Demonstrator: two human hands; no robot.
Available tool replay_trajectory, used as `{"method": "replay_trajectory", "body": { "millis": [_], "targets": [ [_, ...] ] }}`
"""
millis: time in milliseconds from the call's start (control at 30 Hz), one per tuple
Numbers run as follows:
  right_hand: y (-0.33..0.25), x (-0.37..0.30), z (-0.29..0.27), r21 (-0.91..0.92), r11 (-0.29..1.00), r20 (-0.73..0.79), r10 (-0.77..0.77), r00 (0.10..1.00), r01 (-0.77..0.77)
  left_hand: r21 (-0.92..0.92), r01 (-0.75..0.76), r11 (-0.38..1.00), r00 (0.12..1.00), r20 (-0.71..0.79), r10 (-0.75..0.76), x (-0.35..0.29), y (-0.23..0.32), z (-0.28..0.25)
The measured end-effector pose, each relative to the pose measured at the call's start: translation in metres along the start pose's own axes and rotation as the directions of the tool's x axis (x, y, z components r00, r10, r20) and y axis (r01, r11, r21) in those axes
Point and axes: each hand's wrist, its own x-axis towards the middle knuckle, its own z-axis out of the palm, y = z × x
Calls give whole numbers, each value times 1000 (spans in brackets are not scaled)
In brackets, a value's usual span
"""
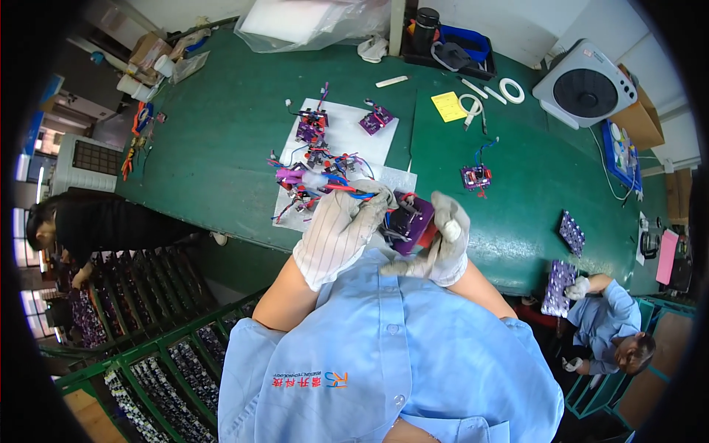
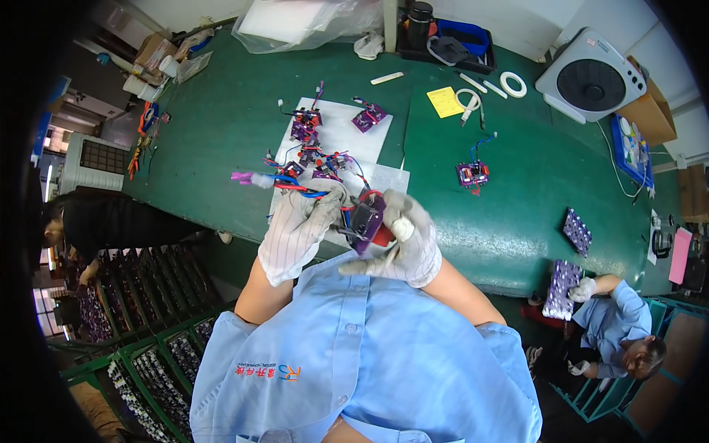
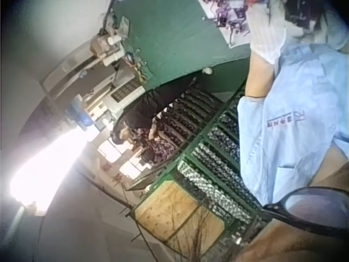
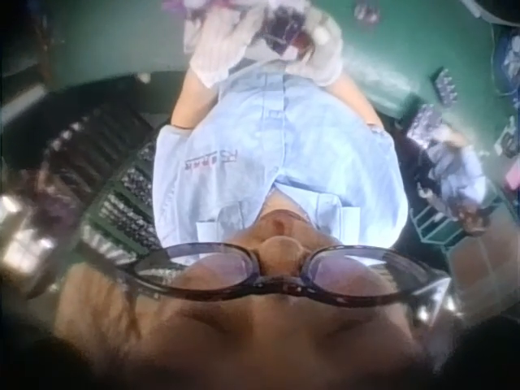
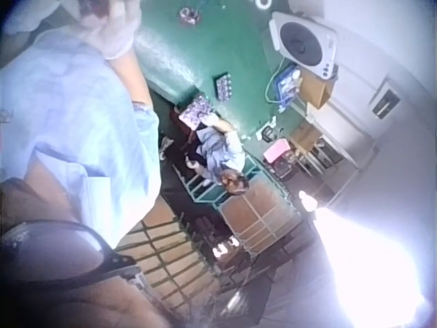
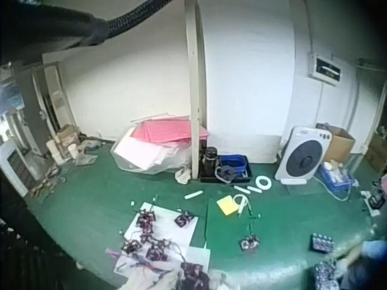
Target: The person assembles small electronic component boards by hand, connecting wires and electronic components to purple housings and circuit boards.
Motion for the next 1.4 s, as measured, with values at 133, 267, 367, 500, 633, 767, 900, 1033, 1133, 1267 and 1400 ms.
{"method": "replay_trajectory", "body": {
  "millis": [133, 267, 367, 500, 633, 767, 900, 1033, 1133, 1267, 1400],
  "targets": [
    [8, 7, -7, 122, 851, 85, -522, 849, 511, -466, 171, 868, 970, -76, -231, -6, 5, 4],
    [3, 6, -6, 173, 981, -120, 114, 986, -92, -503, 60, 862, 989, -86, -119, -19, 7, -3],
    [-32, 30, 5, 623, 552, 454, 322, 831, -554, -387, 66, 920, 996, -23, -82, -16, 13, -11],
    [-19, 23, 8, 659, 376, 521, 398, 755, -652, -304, 81, 949, 996, 66, -64, -14, 12, -9],
    [-4, 19, 8, 669, 157, 633, 393, 667, -727, -232, 19, 972, 997, 78, -1, -12, 10, -10],
    [4, 13, 8, 680, -90, 707, 343, 618, -728, -219, 13, 976, 994, 107, 11, -11, 11, -10],
    [-4, 11, 9, 676, 40, 672, 375, 638, -735, -152, 11, 988, 997, 72, 0, -5, 15, -11],
    [-8, 20, 5, 484, 668, 563, 257, 786, -565, -74, 57, 996, 998, -2, -57, -4, 13, -17],
    [-37, 35, 10, 78, 970, 254, -244, 936, 232, -285, 331, 900, 942, 36, -335, -11, 8, -21],
    [-45, 41, 11, -465, 659, 530, -329, 782, 592, -55, 490, 870, 864, 161, -477, -10, -25, -4],
    [-22, 36, 9, -209, 856, 479, -332, 812, 474, -392, 456, 799, 887, 119, -447, -19, -40, 5]
  ]
}}
